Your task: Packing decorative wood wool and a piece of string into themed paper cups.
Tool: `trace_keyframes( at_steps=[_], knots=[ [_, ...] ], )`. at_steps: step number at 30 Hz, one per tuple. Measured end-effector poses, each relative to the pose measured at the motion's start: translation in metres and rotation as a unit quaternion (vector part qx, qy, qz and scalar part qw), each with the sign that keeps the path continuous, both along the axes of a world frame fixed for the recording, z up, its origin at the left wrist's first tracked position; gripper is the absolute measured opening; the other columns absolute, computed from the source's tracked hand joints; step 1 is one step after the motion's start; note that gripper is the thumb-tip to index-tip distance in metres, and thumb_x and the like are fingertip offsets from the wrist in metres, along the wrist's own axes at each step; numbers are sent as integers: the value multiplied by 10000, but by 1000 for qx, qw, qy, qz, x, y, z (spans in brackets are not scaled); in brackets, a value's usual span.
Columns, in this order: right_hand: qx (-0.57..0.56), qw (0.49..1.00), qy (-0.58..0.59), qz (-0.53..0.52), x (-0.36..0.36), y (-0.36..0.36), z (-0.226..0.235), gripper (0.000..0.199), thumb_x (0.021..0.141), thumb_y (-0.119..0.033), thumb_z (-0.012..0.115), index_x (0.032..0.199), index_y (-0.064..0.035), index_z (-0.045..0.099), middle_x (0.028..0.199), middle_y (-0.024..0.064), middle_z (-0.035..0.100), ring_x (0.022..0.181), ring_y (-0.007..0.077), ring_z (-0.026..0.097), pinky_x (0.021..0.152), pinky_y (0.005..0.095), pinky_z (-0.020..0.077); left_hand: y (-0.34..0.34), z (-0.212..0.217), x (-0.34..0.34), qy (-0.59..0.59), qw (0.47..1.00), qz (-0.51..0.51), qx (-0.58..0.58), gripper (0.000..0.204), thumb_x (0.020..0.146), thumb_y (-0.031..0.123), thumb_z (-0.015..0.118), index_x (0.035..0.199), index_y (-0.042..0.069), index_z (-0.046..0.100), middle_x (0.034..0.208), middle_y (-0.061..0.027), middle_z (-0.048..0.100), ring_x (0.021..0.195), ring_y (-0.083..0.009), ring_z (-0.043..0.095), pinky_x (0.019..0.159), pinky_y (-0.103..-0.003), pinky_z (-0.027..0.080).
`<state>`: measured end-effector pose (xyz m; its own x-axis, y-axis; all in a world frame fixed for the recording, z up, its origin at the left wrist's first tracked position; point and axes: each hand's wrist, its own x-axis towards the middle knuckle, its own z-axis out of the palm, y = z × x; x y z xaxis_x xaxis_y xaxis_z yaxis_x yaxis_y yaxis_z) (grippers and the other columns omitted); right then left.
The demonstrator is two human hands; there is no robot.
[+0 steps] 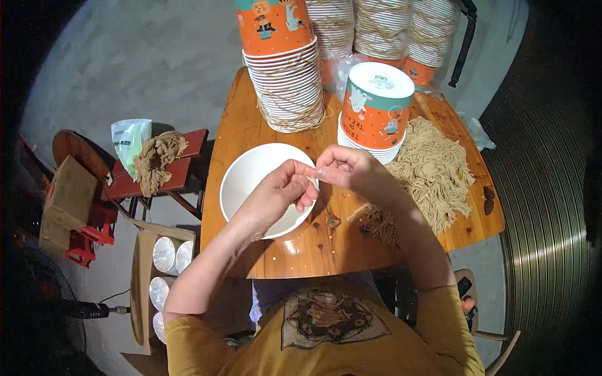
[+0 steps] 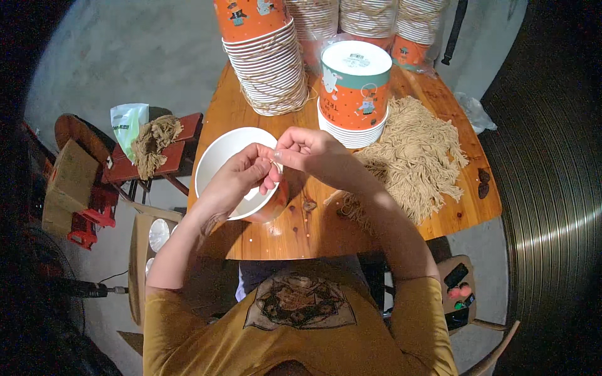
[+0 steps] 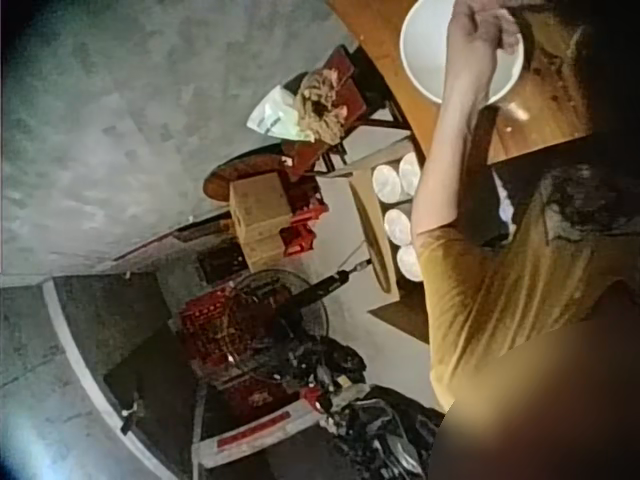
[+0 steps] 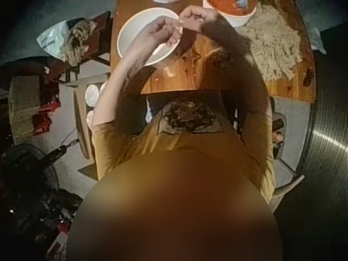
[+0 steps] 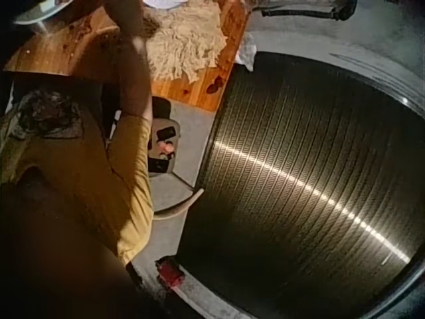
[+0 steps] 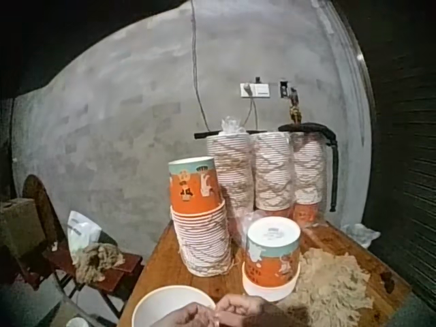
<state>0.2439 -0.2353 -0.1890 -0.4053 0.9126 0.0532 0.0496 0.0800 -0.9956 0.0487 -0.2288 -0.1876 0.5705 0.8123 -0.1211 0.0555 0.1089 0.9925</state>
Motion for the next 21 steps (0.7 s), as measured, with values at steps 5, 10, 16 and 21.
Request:
trace_keyframes(
  at_steps=[5, 10, 16, 21],
  knots=[
    [75, 992, -75, -67, 3, -4, -2, 202, 847, -185, 648, 930, -20, 567, 676, -35, 528, 620, 42, 479, 557, 212, 405, 0, 2, 2, -17, 1000, 1, 26, 198, 975, 84, 415, 1153, -1, 398, 797, -49, 553, 679, -91, 496, 625, -221, 427],
    [128, 989, -68, -38, -1, -2, -20, 145, 839, -116, 640, 930, -20, 580, 677, -32, 535, 632, 27, 464, 579, 207, 405, 0, 1, 4, -7, 998, -17, 57, 263, 964, 73, 440, 1196, 4, 336, 789, -45, 548, 672, -85, 494, 608, -211, 415],
    [191, 956, -163, -150, -5, -7, -3, 130, 853, -126, 595, 872, -1, 563, 637, 62, 568, 591, 80, 521, 549, 262, 437, 1, -4, -5, 24, 999, 27, 26, 173, 935, 173, 545, 1047, 60, 478, 780, -4, 574, 663, -55, 503, 584, -177, 380],
    [131, 989, -43, -49, -7, -4, 6, 119, 872, -133, 573, 886, -18, 546, 620, 25, 547, 587, 68, 524, 528, 257, 427, 2, -2, 0, 15, 998, 45, 34, 105, 949, 154, 512, 944, 49, 508, 763, 8, 549, 688, -62, 495, 635, -199, 412]
  ],
)
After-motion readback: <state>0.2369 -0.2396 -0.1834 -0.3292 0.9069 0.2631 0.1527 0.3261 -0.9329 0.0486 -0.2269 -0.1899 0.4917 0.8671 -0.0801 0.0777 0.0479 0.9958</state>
